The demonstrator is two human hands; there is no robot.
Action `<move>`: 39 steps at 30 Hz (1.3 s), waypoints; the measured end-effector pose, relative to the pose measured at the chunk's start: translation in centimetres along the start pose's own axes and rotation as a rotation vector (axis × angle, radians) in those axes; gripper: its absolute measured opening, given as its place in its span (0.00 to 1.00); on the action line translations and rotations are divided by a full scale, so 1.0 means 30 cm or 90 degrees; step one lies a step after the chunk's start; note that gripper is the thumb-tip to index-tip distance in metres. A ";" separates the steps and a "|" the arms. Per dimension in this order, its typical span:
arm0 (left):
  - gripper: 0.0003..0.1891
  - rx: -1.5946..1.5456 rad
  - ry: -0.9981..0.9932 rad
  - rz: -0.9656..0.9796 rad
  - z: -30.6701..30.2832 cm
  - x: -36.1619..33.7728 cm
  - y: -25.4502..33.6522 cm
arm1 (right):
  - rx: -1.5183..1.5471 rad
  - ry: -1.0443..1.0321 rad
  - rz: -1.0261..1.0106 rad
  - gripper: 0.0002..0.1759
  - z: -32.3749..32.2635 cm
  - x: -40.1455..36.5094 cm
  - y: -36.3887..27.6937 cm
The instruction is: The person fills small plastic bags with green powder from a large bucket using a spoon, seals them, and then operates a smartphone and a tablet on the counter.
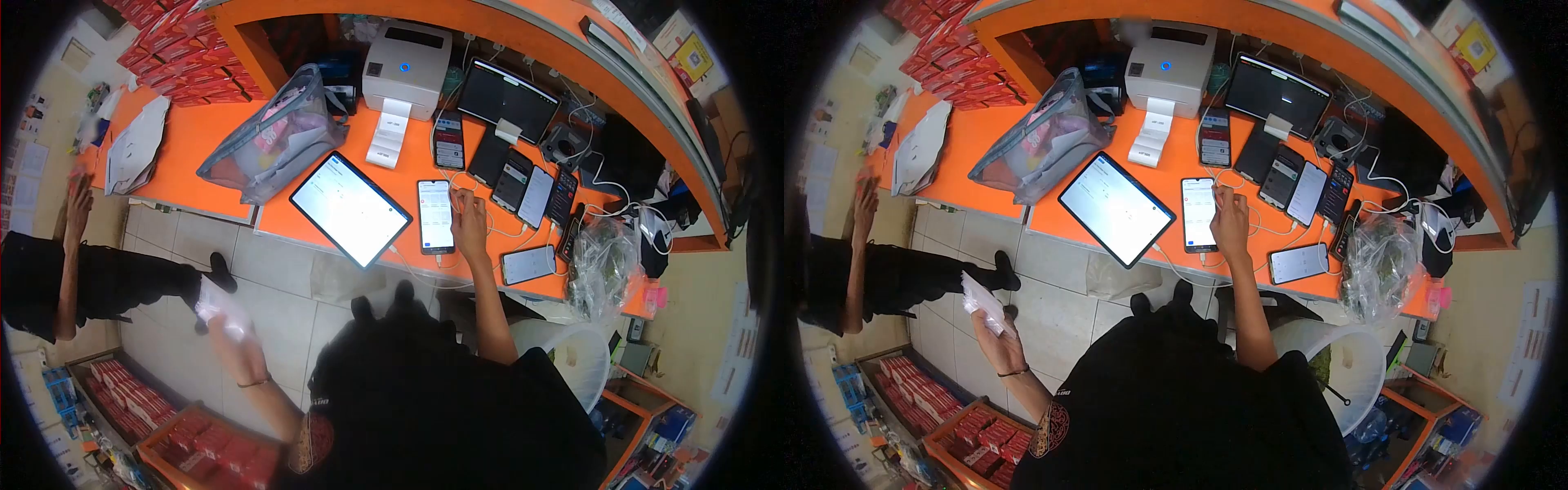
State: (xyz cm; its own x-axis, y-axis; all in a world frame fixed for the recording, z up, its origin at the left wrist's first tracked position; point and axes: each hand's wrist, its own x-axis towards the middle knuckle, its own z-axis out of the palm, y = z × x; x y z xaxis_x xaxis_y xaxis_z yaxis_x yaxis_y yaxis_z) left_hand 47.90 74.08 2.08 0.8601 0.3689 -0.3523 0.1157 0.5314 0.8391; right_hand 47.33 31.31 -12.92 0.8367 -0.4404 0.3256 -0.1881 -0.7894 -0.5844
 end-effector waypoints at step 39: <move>0.02 -0.001 -0.017 -0.005 -0.024 0.005 -0.017 | 0.023 -0.051 -0.005 0.28 0.085 -0.049 0.033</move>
State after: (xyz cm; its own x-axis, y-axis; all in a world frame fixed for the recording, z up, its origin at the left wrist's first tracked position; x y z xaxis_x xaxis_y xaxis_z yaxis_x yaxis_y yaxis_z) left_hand 47.63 74.42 1.32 0.8722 0.3444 -0.3474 0.1213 0.5357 0.8357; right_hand 47.21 32.26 -15.87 0.8769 -0.3974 0.2705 -0.1641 -0.7764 -0.6086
